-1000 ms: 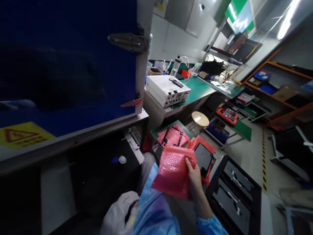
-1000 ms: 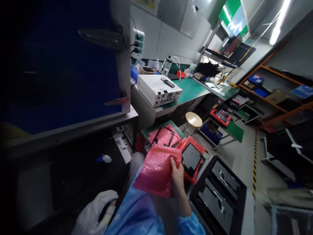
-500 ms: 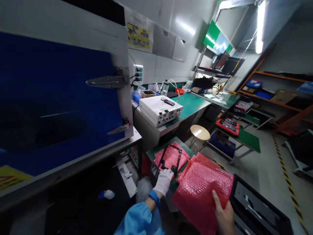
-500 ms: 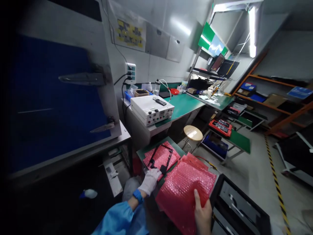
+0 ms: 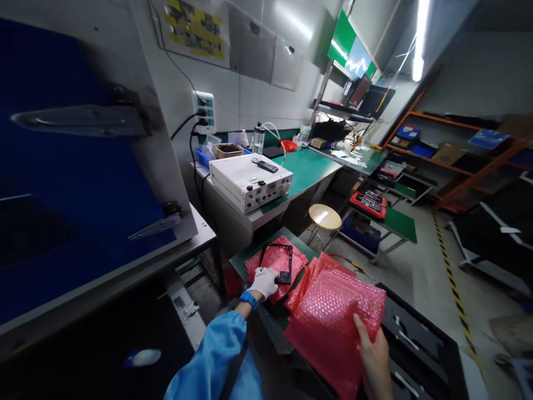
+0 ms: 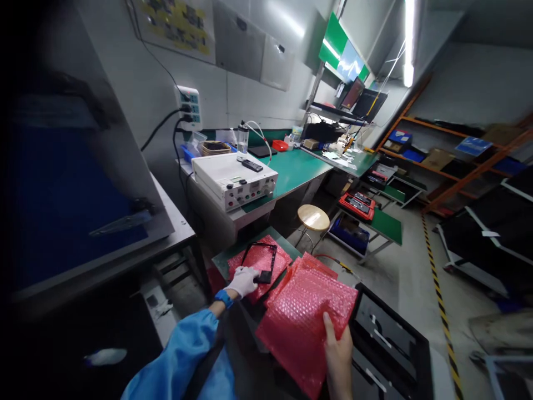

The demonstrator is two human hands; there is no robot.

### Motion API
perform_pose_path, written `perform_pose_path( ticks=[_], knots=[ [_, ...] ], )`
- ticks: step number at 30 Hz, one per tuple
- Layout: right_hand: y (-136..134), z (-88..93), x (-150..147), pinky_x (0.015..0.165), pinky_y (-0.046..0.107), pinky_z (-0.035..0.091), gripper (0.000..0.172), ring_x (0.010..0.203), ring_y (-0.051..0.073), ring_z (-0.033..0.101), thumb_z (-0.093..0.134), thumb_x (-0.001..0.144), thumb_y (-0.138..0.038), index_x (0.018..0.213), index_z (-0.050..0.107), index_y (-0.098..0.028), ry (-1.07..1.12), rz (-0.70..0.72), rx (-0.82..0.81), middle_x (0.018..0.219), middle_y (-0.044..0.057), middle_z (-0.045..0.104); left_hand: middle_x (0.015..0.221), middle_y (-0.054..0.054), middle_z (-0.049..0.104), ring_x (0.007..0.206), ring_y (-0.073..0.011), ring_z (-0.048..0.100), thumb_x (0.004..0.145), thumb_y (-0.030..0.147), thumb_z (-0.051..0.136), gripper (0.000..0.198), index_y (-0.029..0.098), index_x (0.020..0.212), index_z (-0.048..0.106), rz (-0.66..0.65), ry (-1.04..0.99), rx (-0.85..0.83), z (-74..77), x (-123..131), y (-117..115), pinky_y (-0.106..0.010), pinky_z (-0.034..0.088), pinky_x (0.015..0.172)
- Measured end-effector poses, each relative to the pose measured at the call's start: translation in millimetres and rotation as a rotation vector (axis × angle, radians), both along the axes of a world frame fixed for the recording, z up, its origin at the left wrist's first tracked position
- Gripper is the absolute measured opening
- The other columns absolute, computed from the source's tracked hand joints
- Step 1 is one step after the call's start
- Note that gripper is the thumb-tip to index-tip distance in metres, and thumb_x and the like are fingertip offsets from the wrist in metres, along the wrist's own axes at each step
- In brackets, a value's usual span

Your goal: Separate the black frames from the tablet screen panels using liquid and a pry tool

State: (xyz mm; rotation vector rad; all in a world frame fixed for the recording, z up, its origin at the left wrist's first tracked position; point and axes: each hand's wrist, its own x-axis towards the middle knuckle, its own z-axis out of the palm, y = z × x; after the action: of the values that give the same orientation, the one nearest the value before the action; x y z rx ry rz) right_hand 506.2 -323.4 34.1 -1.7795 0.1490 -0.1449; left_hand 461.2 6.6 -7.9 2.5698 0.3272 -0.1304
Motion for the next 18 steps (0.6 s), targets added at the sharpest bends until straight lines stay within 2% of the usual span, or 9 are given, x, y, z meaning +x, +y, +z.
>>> perform_pose_path(
  ticks=[5, 10, 13, 15, 18],
  knots=[
    [30.0, -8.1, 17.0, 0.092, 0.045, 0.069, 0.078, 0.103, 0.037, 0.085, 0.090, 0.061, -0.084, 0.106, 0.083, -0.021, 0.045, 0.067, 0.028, 0.106, 0.013, 0.089, 0.132, -0.010, 0.080, 0.118, -0.0271, 0.079, 0.112, 0.046, 0.082, 0.035, 0.017, 0.131, 0.078, 0.090, 0.036, -0.167, 11.6, 0.0, 20.5, -0.050, 0.069, 0.108],
    [66.6, -25.9, 36.4, 0.101, 0.047, 0.067, 0.070, 0.111, 0.036, 0.083, 0.084, 0.075, -0.083, 0.109, 0.081, -0.022, -0.018, 0.164, -0.007, 0.109, 0.013, 0.088, 0.120, -0.008, 0.082, 0.112, -0.0246, 0.080, 0.114, 0.042, 0.080, 0.026, 0.017, 0.119, 0.079, 0.238, -0.090, -0.296, 12.4, -9.5, 35.7, -0.048, 0.069, 0.107],
    [106.0, -42.2, 48.3, 0.109, 0.050, 0.065, 0.054, 0.116, 0.031, 0.081, 0.084, 0.097, -0.070, 0.116, 0.079, -0.020, -0.065, 0.240, -0.083, 0.119, 0.012, 0.086, 0.117, -0.007, 0.082, 0.108, -0.0235, 0.080, 0.117, 0.046, 0.074, 0.030, 0.016, 0.120, 0.079, 0.371, -0.244, -0.345, 10.7, -18.9, 45.7, -0.045, 0.070, 0.102],
    [138.3, -53.2, 55.8, 0.110, 0.053, 0.066, 0.043, 0.119, 0.027, 0.079, 0.082, 0.109, -0.057, 0.128, 0.078, -0.019, -0.085, 0.296, -0.160, 0.130, 0.010, 0.081, 0.112, -0.006, 0.081, 0.102, -0.0231, 0.080, 0.119, 0.050, 0.070, 0.035, 0.016, 0.121, 0.078, 0.444, -0.344, -0.370, 9.2, -26.9, 51.6, -0.043, 0.070, 0.098],
    [183.7, -67.2, 66.8, 0.108, 0.052, 0.069, 0.043, 0.123, 0.028, 0.078, 0.081, 0.113, -0.051, 0.141, 0.075, -0.019, -0.122, 0.361, -0.289, 0.142, 0.011, 0.077, 0.107, -0.006, 0.081, 0.099, -0.0233, 0.081, 0.120, 0.055, 0.063, 0.040, 0.017, 0.120, 0.077, 0.508, -0.486, -0.397, 6.0, -39.9, 55.9, -0.043, 0.069, 0.097]
  ],
)
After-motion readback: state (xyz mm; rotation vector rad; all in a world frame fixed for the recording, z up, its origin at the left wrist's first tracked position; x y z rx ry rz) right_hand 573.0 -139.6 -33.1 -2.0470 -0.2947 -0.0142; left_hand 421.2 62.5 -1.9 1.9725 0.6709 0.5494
